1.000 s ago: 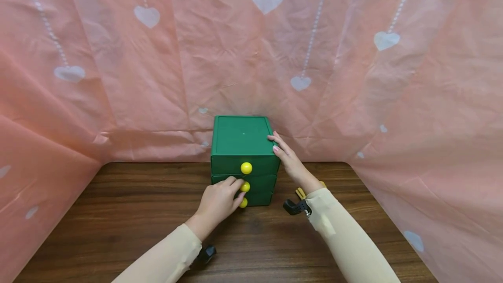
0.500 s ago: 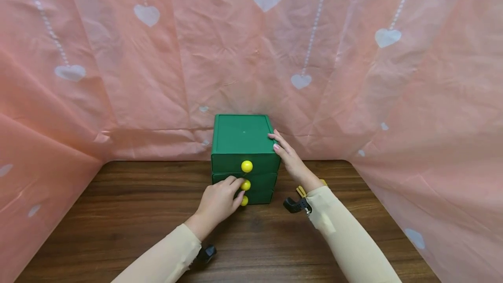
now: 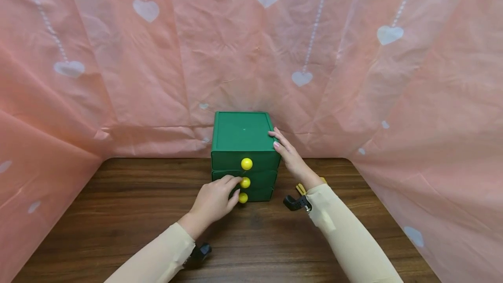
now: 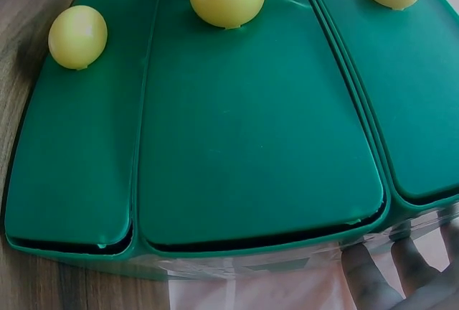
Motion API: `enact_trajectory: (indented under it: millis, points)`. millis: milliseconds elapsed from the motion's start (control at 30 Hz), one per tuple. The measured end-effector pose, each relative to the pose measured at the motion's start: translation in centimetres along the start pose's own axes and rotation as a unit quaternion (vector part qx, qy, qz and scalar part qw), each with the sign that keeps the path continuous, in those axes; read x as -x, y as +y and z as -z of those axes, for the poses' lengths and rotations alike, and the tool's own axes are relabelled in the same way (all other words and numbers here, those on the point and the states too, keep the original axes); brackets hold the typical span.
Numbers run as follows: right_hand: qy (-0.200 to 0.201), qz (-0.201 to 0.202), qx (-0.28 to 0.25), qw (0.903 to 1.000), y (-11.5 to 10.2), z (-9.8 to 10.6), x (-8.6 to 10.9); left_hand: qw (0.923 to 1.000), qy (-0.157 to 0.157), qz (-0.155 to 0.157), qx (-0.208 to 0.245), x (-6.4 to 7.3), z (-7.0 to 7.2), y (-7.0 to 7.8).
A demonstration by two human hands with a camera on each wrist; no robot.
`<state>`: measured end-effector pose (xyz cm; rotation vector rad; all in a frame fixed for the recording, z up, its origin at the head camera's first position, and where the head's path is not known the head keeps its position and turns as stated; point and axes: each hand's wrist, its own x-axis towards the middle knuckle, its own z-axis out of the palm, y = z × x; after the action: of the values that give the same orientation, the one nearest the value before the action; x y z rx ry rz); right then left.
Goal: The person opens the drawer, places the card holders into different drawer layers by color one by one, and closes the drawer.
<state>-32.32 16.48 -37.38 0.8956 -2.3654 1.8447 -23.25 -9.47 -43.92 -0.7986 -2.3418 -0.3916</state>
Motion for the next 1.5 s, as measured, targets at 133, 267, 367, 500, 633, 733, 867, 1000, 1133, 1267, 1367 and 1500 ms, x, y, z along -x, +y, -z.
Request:
enact_trajectory:
  millis: [133,267,367,500,633,733,867,1000,1133,1267,1367,1500]
  points:
    - [-0.001,-0.002,0.001,1.0000,0.0,-0.1,0.0,0.9987,0.036,-0.028,0.024,0.0,0.8,-0.4]
    - [0.001,0.004,-0.004,1.0000,0.0,-0.1,0.0,0.9931,0.092,-0.046,0.056,-0.9,2.4,-0.9]
    - [0.001,0.002,-0.008,1.0000,-0.2,0.0,-0.1,0.9857,0.142,-0.044,0.079,-1.8,3.5,-1.5]
    - [-0.002,-0.008,-0.015,0.9999,-1.5,-0.1,0.2,0.9724,0.206,-0.032,0.105,-3.0,4.5,-2.3]
    - [-0.008,-0.010,-0.017,0.9998,-3.0,-0.4,0.6,0.9640,0.240,-0.020,0.113,-4.0,5.1,-2.8]
    - [-0.007,-0.008,-0.016,0.9998,-2.7,-0.3,0.6,0.9610,0.254,-0.017,0.107,-4.6,5.2,-3.2]
    - [0.001,-0.008,-0.004,1.0000,-1.0,-0.1,0.2,0.9571,0.270,-0.007,0.104,-5.4,5.5,-3.7]
    - [0.005,-0.004,0.010,0.9999,-0.1,0.0,-0.1,0.9563,0.259,0.014,0.134,-6.2,5.9,-4.3]
    - [0.008,0.002,0.010,0.9999,0.1,0.1,-0.1,0.9628,0.200,0.042,0.177,-7.0,5.8,-5.0]
    - [0.006,0.001,0.011,0.9999,0.1,0.1,-0.1,0.9664,0.143,0.076,0.200,-7.2,5.4,-5.8]
    - [0.004,0.000,0.013,0.9999,0.0,0.1,-0.1,0.9671,0.105,0.095,0.211,-7.1,5.0,-6.4]
    - [0.002,0.002,0.013,0.9999,0.1,0.1,-0.1,0.9640,0.065,0.106,0.235,-7.0,4.4,-7.2]
